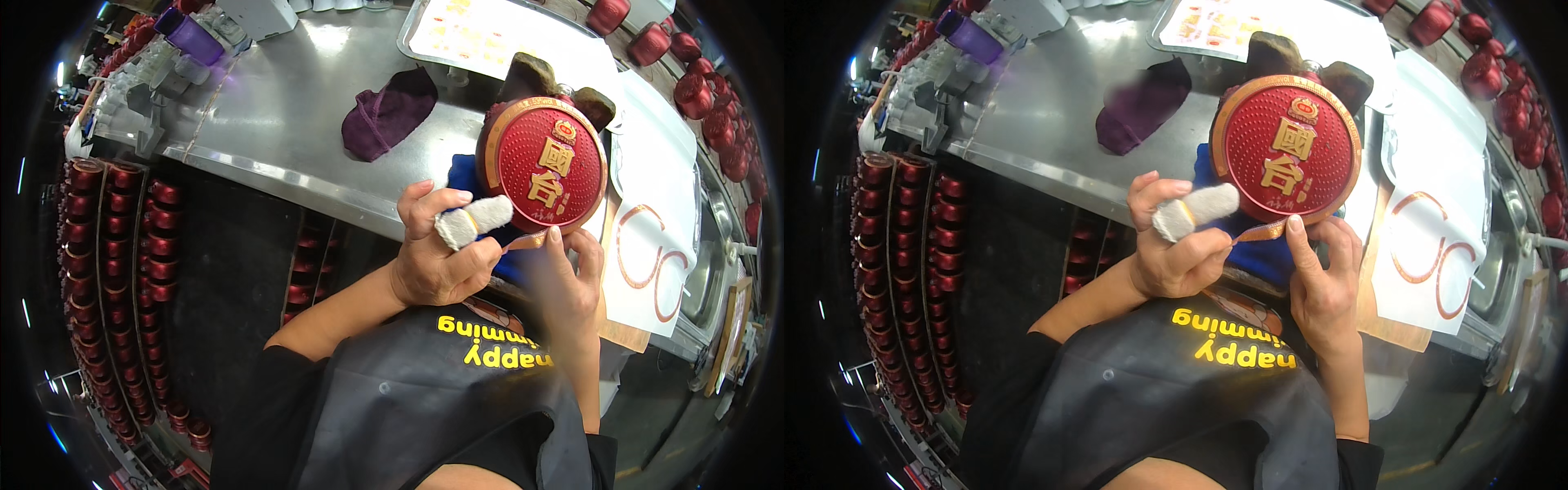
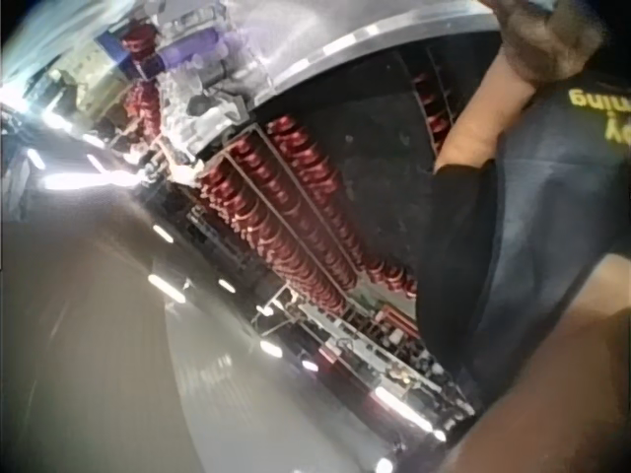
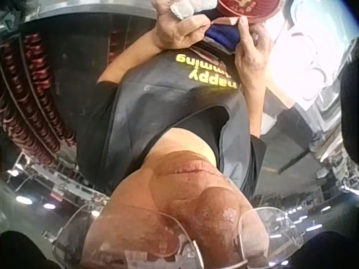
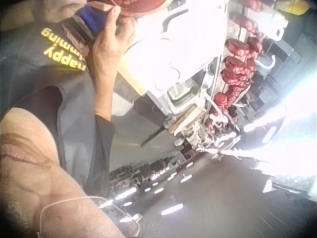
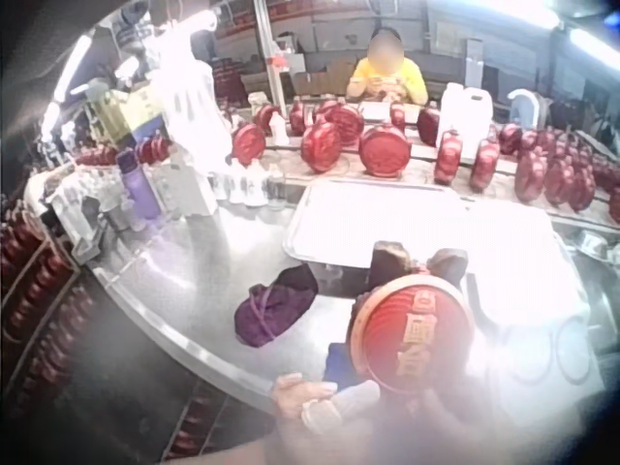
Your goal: The person applies gold decorative stickers to a red spherical object held in a blue clamp. They peel stickers from a sheet, place them on the object, and smooth them with a green tool and a white cloth. The person repeats this process for multiple stickers.
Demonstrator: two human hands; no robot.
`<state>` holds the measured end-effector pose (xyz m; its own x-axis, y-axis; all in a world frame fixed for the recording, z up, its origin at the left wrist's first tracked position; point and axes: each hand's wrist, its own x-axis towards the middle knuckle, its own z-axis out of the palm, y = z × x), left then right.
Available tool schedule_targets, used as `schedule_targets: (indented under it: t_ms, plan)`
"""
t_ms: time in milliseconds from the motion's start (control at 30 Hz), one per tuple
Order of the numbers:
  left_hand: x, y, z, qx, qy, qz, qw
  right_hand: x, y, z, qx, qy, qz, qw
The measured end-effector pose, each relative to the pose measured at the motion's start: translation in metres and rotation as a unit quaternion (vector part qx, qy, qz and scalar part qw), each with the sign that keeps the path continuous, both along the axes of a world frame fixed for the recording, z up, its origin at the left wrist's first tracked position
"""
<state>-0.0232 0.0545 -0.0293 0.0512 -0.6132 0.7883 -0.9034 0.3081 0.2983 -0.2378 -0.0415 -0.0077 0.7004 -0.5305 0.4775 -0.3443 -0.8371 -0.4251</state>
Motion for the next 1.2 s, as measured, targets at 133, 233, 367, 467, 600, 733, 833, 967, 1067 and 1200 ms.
schedule_targets:
  t_ms: [133, 233, 367, 467, 600, 733, 833, 967, 1067, 1200]
  plan:
    - [0.004, -0.007, -0.006, -0.043, -0.054, -0.028, 0.997, 0.0, 0.0, 0.001, -0.001, 0.005, -0.004, 1.0]
    - [0.007, -0.006, -0.006, -0.043, -0.071, -0.032, 0.996, 0.0, 0.0, 0.0, -0.004, 0.004, -0.006, 1.0]
    - [0.009, 0.0, 0.0, -0.02, -0.044, -0.034, 0.998, 0.0, -0.001, -0.002, -0.003, -0.001, -0.001, 1.0]
    - [0.008, 0.0, 0.007, 0.021, 0.015, -0.012, 1.0, -0.001, -0.001, -0.001, -0.001, 0.0, -0.002, 1.0]
    - [0.01, -0.008, 0.016, 0.078, 0.136, -0.01, 0.988, 0.001, 0.0, -0.001, -0.006, -0.001, -0.01, 1.0]
    - [0.014, -0.016, 0.019, 0.08, 0.179, -0.013, 0.98, 0.003, 0.0, -0.001, -0.013, -0.009, -0.007, 1.0]
    - [0.014, -0.022, 0.019, 0.085, 0.183, -0.001, 0.979, 0.003, 0.001, -0.001, -0.011, -0.008, -0.009, 1.0]
    - [0.013, -0.031, 0.017, 0.063, 0.185, 0.019, 0.981, 0.003, 0.001, -0.001, -0.015, -0.01, -0.007, 1.0]
    - [0.012, -0.035, 0.017, 0.044, 0.173, 0.033, 0.983, 0.003, 0.001, -0.001, -0.005, -0.012, -0.011, 1.0]
    - [0.012, -0.037, 0.018, 0.043, 0.161, 0.037, 0.985, 0.002, 0.001, -0.002, -0.012, -0.003, -0.019, 1.0]
